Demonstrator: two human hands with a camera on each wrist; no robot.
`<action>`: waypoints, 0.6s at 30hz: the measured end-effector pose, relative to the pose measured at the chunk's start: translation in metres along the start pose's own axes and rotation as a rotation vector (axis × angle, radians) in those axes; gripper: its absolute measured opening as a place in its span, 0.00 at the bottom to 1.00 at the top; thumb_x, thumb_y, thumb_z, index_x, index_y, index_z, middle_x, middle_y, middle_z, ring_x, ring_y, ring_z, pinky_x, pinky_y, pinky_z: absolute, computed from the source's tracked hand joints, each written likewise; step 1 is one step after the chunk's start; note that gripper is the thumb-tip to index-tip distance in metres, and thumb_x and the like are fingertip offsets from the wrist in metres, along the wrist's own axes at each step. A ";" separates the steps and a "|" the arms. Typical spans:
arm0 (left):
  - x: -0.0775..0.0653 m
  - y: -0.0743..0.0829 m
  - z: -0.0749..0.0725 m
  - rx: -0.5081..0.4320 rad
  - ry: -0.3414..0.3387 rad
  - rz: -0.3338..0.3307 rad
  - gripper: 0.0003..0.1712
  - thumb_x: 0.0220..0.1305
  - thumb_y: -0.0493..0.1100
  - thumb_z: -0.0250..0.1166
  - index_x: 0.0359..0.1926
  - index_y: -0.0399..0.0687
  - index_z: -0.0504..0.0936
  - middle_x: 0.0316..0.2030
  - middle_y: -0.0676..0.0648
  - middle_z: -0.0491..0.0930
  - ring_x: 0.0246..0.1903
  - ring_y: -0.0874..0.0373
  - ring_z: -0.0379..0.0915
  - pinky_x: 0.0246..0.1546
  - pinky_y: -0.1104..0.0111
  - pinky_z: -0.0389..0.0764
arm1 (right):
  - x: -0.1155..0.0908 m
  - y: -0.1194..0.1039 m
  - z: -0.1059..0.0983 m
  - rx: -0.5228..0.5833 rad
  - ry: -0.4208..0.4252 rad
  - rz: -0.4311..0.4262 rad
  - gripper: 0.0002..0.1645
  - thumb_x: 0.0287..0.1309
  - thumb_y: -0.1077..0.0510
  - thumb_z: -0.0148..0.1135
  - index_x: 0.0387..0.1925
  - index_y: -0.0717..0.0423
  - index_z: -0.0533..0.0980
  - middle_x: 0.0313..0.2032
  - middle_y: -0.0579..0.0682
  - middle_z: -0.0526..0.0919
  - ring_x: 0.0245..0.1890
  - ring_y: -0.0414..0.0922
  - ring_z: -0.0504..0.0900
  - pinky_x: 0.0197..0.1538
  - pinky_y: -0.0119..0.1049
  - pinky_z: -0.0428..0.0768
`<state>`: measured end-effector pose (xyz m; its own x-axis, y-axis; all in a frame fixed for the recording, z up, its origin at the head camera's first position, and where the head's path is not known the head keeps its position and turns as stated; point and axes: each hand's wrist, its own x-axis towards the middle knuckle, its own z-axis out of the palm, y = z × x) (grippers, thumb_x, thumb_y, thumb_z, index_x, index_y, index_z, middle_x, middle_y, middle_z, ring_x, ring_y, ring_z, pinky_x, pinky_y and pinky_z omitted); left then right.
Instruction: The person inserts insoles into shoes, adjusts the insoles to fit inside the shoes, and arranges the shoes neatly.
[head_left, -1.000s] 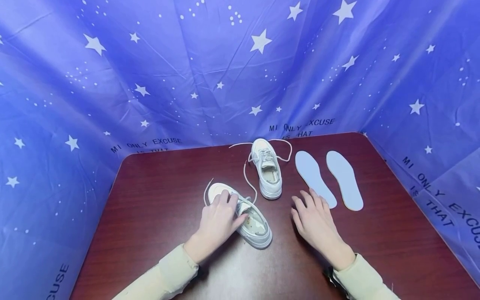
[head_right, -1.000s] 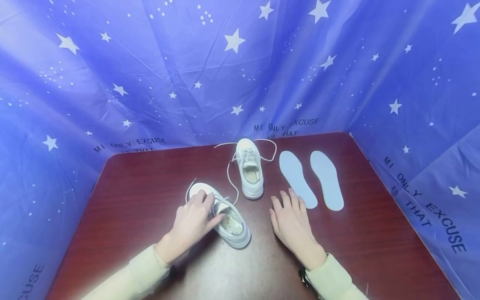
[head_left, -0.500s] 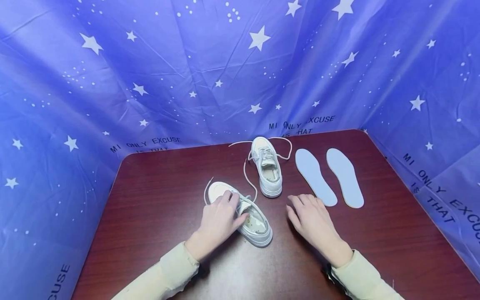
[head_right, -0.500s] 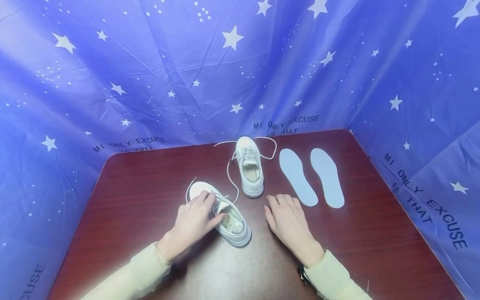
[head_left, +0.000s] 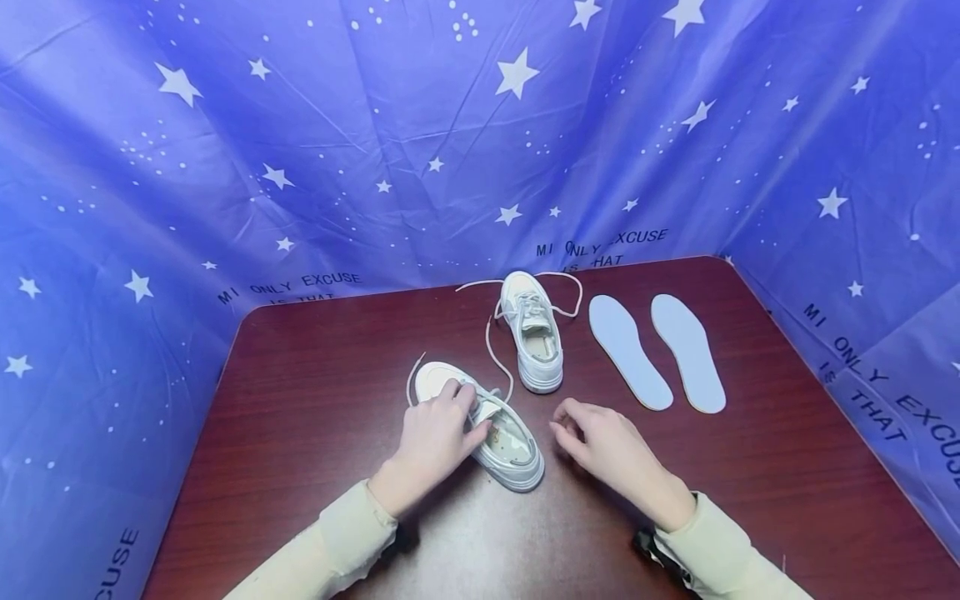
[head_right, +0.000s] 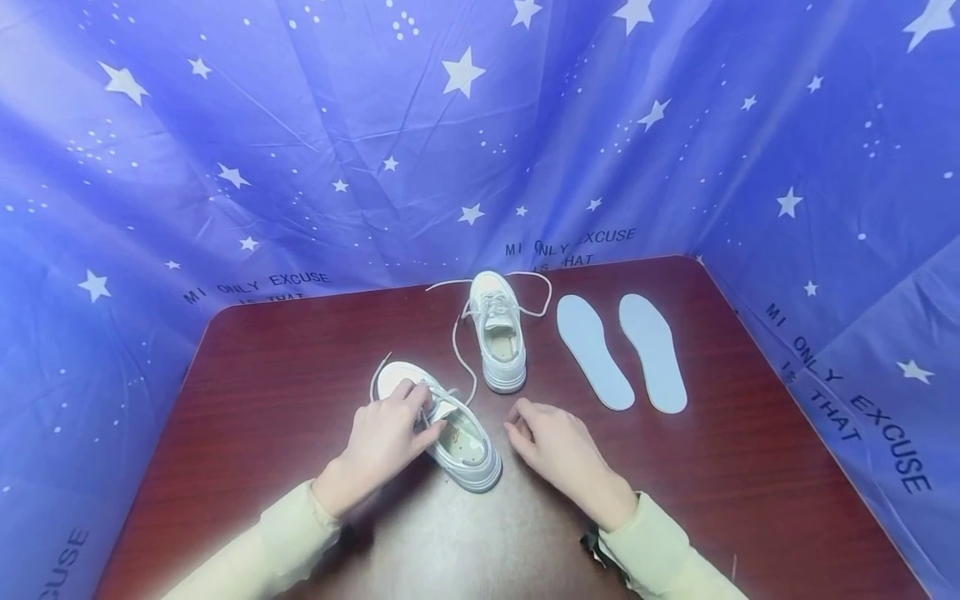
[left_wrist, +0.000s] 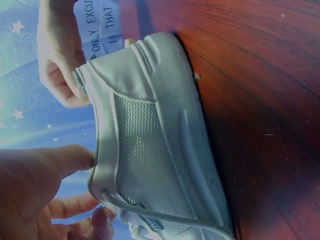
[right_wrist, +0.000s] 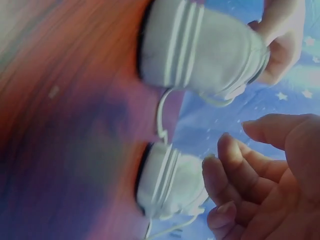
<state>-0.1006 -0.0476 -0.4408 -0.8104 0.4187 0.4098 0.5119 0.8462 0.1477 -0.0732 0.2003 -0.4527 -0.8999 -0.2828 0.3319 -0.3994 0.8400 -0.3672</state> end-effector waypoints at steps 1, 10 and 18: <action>0.000 0.000 0.000 -0.003 0.000 -0.004 0.21 0.47 0.57 0.70 0.25 0.50 0.70 0.26 0.50 0.71 0.13 0.53 0.68 0.08 0.60 0.69 | 0.001 -0.003 -0.001 0.012 -0.016 -0.001 0.03 0.53 0.55 0.64 0.28 0.45 0.77 0.16 0.32 0.68 0.16 0.30 0.67 0.21 0.29 0.67; 0.000 -0.002 -0.001 -0.053 -0.016 -0.041 0.22 0.42 0.60 0.73 0.27 0.52 0.74 0.25 0.51 0.69 0.17 0.55 0.70 0.10 0.61 0.69 | 0.008 -0.020 -0.003 0.073 -0.110 -0.066 0.10 0.51 0.53 0.67 0.22 0.41 0.72 0.15 0.31 0.69 0.15 0.27 0.65 0.20 0.25 0.66; 0.001 -0.003 -0.003 -0.084 -0.046 -0.064 0.23 0.40 0.59 0.74 0.27 0.52 0.75 0.25 0.52 0.70 0.17 0.55 0.70 0.10 0.61 0.68 | 0.010 -0.026 -0.003 -0.010 -0.134 -0.079 0.13 0.50 0.51 0.65 0.18 0.40 0.70 0.14 0.30 0.69 0.16 0.29 0.66 0.18 0.27 0.66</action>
<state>-0.1022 -0.0508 -0.4380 -0.8536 0.3809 0.3553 0.4790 0.8419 0.2484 -0.0709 0.1774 -0.4373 -0.8814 -0.4066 0.2404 -0.4686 0.8170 -0.3360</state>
